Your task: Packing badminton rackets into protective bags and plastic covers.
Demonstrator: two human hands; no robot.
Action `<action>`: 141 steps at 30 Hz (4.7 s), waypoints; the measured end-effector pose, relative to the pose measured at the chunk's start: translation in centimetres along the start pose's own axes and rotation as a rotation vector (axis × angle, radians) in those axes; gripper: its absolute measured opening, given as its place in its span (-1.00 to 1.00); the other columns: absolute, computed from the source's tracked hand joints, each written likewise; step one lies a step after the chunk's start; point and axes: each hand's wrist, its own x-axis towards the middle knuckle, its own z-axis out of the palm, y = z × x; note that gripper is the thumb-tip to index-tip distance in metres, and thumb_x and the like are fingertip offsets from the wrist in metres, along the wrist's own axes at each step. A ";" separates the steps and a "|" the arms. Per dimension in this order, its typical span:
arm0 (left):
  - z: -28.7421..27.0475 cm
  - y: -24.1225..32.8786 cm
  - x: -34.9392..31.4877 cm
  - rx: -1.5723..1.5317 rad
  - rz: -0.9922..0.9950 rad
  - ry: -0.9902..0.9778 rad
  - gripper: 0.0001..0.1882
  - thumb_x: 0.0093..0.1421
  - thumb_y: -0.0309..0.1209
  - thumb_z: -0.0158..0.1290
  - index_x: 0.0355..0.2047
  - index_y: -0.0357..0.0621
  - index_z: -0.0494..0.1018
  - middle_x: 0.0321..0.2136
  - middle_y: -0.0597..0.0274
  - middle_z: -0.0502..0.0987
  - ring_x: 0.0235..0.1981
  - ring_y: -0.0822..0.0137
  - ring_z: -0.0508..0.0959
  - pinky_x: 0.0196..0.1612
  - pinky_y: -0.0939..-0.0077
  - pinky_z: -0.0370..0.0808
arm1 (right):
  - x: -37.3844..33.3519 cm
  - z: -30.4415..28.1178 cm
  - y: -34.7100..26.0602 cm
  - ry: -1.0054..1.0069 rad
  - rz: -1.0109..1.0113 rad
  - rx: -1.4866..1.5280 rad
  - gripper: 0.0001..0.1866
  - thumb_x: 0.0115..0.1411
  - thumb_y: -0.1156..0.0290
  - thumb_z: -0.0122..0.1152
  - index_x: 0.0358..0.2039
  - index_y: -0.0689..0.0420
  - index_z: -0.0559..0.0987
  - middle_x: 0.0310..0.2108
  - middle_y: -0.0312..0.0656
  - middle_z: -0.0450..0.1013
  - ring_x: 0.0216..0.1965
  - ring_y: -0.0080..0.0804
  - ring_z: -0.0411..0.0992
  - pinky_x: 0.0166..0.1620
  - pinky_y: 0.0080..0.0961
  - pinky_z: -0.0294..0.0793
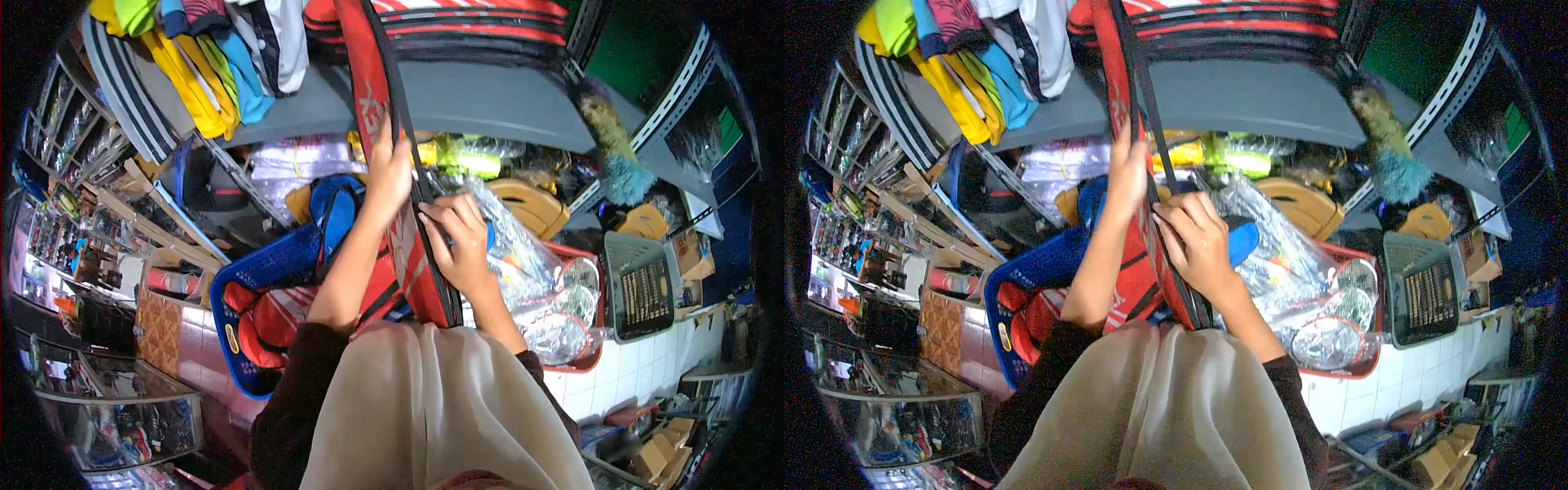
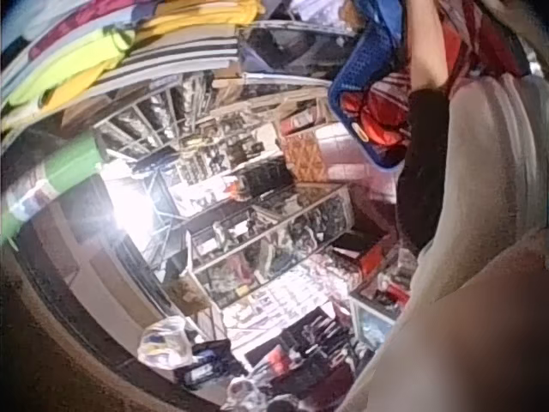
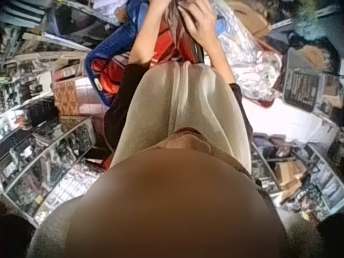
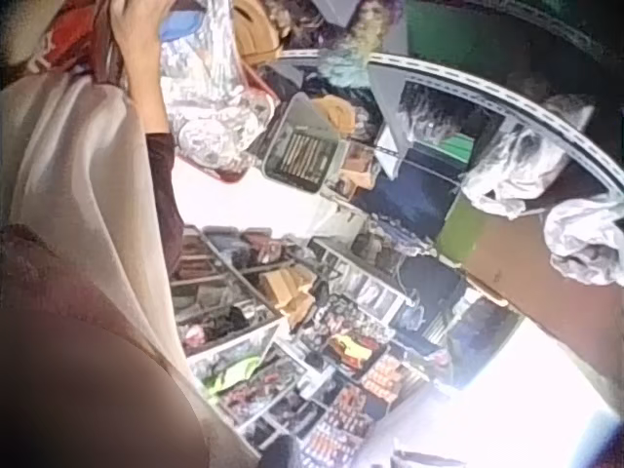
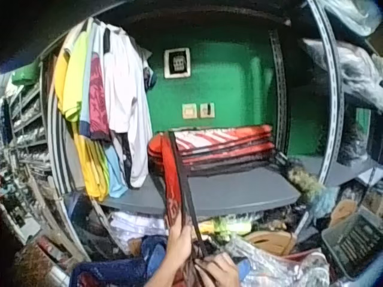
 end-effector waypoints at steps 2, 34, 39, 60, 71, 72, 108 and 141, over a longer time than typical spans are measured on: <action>-0.3 0.6 0.6 0.030 0.034 0.030 -0.42 0.10 -0.47 -0.23 0.17 -0.33 0.14 -0.05 -0.20 0.43 -0.02 -0.02 0.44 0.07 0.37 0.28 | -1.0 -0.7 -0.4 -0.023 -0.043 0.029 -0.82 -0.06 0.61 0.25 -0.37 0.25 0.54 -0.40 -0.12 0.40 -0.38 -0.15 0.37 -0.33 -0.36 0.39; -5.4 3.2 -7.3 -0.779 -0.363 -0.376 -0.39 0.03 -0.45 -0.11 0.15 -0.36 0.20 0.14 0.00 0.27 0.15 0.25 0.27 0.23 0.46 0.08 | -10.4 -2.9 2.1 0.000 0.629 0.940 0.01 0.02 0.16 0.33 0.32 0.11 -0.11 0.25 -0.01 0.02 0.23 -0.17 0.09 0.15 -0.25 0.23; -4.1 4.2 -7.5 -0.594 -0.374 -0.719 -0.30 -0.07 -0.37 -0.04 0.14 -0.40 0.20 0.09 -0.01 0.33 0.10 0.22 0.33 0.21 0.46 0.10 | -11.0 -3.7 4.7 0.166 0.780 1.312 -0.42 0.03 0.38 0.30 0.04 0.16 0.29 -0.18 -0.21 0.44 -0.15 -0.36 0.44 0.00 -0.39 0.41; -5.8 4.9 -4.1 1.116 0.696 -0.323 0.01 -0.22 0.09 0.23 0.27 0.33 0.05 0.32 0.02 -0.15 0.33 -0.05 -0.15 0.12 -0.55 -0.33 | 5.2 -7.7 4.3 0.896 0.410 1.106 -0.68 0.21 0.35 0.12 -0.05 0.15 0.41 -0.10 -0.17 0.45 -0.07 -0.37 0.42 -0.01 -0.27 0.45; -7.1 -0.6 13.8 1.030 0.782 0.145 -0.09 -0.19 -0.63 0.00 0.24 0.35 0.15 0.32 0.18 -0.07 0.32 -0.08 -0.07 0.20 -0.37 -0.19 | 18.5 -3.3 8.4 0.724 0.336 1.125 -0.65 0.22 0.36 0.10 -0.01 0.19 0.37 -0.07 -0.17 0.42 -0.06 -0.37 0.42 -0.02 -0.34 0.45; -7.7 -0.7 16.2 1.063 0.792 0.182 -0.09 -0.18 -0.63 -0.01 0.24 0.32 0.15 0.32 0.17 -0.05 0.31 -0.07 -0.06 0.22 -0.29 -0.15 | 20.2 -2.6 9.0 0.692 0.353 1.067 -0.63 0.22 0.37 0.10 0.01 0.18 0.35 -0.07 -0.17 0.41 -0.07 -0.37 0.42 -0.03 -0.34 0.46; 1.6 -7.2 37.2 1.221 0.718 0.006 -0.37 0.09 -0.03 0.09 0.06 -0.19 0.34 0.10 0.00 0.34 0.15 0.11 0.31 0.20 -0.02 0.12 | 38.1 -6.4 42.7 0.837 0.309 -0.283 -0.46 0.23 0.21 -0.14 0.15 0.24 0.25 0.12 0.72 -0.28 0.24 0.52 -0.30 0.28 -0.01 -0.13; -1.2 -8.2 37.8 1.182 0.720 0.246 -0.41 0.20 0.00 -0.14 0.04 -0.22 0.35 0.04 0.00 0.39 0.15 0.11 0.30 0.18 -0.05 0.11 | 36.1 12.6 30.5 0.094 -0.264 -0.713 -0.55 0.20 0.00 -0.06 0.00 -0.02 0.44 0.14 -0.09 0.25 0.22 -0.09 0.13 0.06 0.58 -0.22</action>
